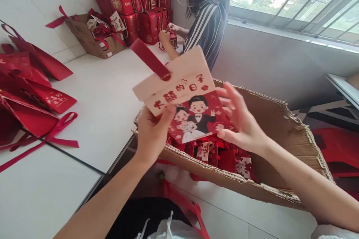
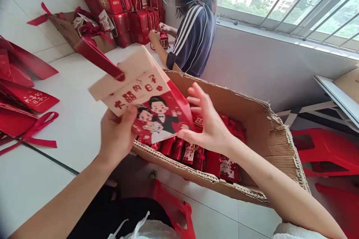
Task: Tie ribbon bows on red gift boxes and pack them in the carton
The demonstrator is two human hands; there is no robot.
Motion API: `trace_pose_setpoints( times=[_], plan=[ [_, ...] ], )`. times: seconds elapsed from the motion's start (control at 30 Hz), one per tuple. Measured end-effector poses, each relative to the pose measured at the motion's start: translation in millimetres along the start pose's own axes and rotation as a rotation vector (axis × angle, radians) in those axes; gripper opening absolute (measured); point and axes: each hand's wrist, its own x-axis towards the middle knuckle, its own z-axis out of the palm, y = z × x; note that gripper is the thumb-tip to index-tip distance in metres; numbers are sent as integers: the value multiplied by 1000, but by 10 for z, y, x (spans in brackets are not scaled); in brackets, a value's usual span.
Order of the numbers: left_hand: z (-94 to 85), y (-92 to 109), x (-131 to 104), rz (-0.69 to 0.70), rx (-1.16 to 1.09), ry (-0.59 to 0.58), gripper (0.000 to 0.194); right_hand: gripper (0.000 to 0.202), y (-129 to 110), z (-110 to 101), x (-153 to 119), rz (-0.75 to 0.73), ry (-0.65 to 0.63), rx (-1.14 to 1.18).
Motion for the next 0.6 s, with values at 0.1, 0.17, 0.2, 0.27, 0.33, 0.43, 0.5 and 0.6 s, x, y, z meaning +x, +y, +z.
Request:
trace_pose_setpoints(
  times=[0.1, 0.17, 0.2, 0.27, 0.33, 0.43, 0.5, 0.6],
  plan=[
    [-49, -64, -97, -23, 194, -232, 44, 62, 291, 44, -8, 245, -79, 204],
    [-233, -104, -214, -9, 460, -304, 51, 52, 451, -17, 1, 402, -47, 189],
    [-364, -134, -286, 26, 613, -283, 55, 50, 515, -62, 13, 473, -56, 129],
    [-653, -220, -440, 172, 888, -203, 49, 47, 607, -135, 43, 593, -170, -44],
    [-897, -325, -575, 268, 1041, -270, 38, 44, 658, -120, 80, 658, -374, -213],
    [-1047, -468, -670, 314, 1108, -347, 39, 43, 694, 122, 148, 665, -564, -354],
    [-1019, -537, -657, 335, 1080, -331, 39, 45, 715, 381, 207, 667, -642, -400],
    [-927, -605, -607, 375, 1037, -290, 36, 45, 768, 780, 317, 689, -771, -500]
  ],
)
